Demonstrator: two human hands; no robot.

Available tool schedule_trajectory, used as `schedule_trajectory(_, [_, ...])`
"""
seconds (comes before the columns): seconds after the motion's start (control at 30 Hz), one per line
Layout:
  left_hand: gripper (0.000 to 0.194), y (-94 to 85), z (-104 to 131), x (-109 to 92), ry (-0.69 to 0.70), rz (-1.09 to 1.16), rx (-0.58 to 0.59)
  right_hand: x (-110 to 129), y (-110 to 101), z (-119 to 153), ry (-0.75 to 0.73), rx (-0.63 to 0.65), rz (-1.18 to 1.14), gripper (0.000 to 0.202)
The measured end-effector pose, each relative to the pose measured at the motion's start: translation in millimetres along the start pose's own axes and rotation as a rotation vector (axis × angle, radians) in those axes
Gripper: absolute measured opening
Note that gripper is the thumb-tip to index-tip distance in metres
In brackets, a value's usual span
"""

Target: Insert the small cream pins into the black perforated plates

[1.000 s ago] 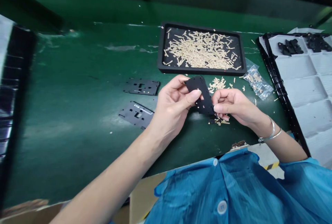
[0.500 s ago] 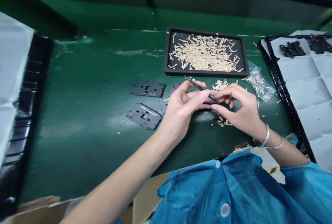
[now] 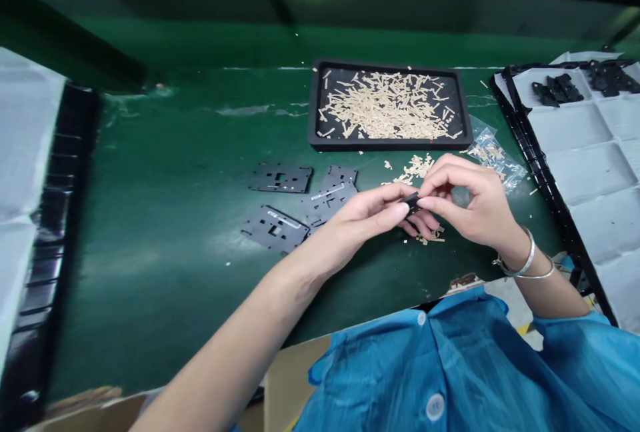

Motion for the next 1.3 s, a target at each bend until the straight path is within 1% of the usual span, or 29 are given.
schedule_trajectory(0.03, [0.038, 2.3, -0.5, 1.1, 0.015, 0.014, 0.031, -0.1, 0.0, 0.3, 0.007, -0.003, -0.018, 0.013])
schedule_trajectory(0.1, [0.034, 1.1, -1.2, 1.3, 0.061, -0.057, 0.011, -1.3, -0.9, 0.6, 0.040, -0.015, -0.069, 0.011])
schedule_trajectory(0.17, [0.031, -2.9, -0.6, -0.4, 0.086, -0.226, -0.057, -4.6, -2.6, 0.5, 0.100, -0.027, -0.137, 0.010])
schedule_trajectory(0.23, [0.028, -5.3, 1.2, -4.6, 0.095, -0.425, -0.120, -9.3, -2.6, 0.2, 0.187, -0.016, -0.207, 0.015])
schedule_trajectory(0.3, [0.025, -4.8, 3.1, -10.6, 0.111, -0.601, -0.159, -13.7, -1.0, 0.0, 0.274, 0.007, -0.261, 0.020])
schedule_trajectory(0.43, [0.023, -2.2, 5.5, -18.1, 0.129, -0.864, -0.190, -16.6, 2.5, -0.6, 0.375, 0.039, -0.318, 0.022])
schedule_trajectory(0.53, [0.024, -1.5, 5.3, -17.9, 0.121, -0.943, -0.178, -16.4, 4.5, -0.9, 0.409, 0.051, -0.313, 0.020])
schedule_trajectory(0.67, [0.024, -0.8, 3.8, -16.4, 0.116, -0.959, -0.163, -14.8, 6.3, -0.6, 0.412, 0.067, -0.313, 0.013])
schedule_trajectory(0.8, [0.024, 0.5, 2.6, -15.8, 0.091, -0.910, -0.157, -15.0, 7.9, 0.0, 0.427, 0.092, -0.358, 0.011])
schedule_trajectory(0.9, [0.027, -0.8, 2.6, -13.4, 0.033, -0.822, -0.160, -18.2, 10.3, 0.4, 0.472, 0.112, -0.404, 0.011])
schedule_trajectory(1.03, [0.041, -2.7, 2.0, -5.6, -0.047, -0.647, -0.157, -22.9, 14.0, 0.5, 0.512, 0.120, -0.499, 0.012])
schedule_trajectory(1.13, [0.044, -3.6, 0.5, -0.9, -0.050, -0.549, -0.176, -23.8, 15.0, -0.3, 0.501, 0.112, -0.549, 0.011])
schedule_trajectory(1.3, [0.044, -4.7, -1.0, 3.2, -0.057, -0.501, -0.215, -22.8, 13.9, -0.8, 0.499, 0.098, -0.551, 0.012])
Point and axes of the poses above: each hand's wrist, its own z-axis away from the middle knuckle, its own y-axis out of the palm, x = y × z, the point moved 7 cm from there along -z, towards the middle knuckle, and after that the axes turned 7 degrees about y, right-handed, at the moved point
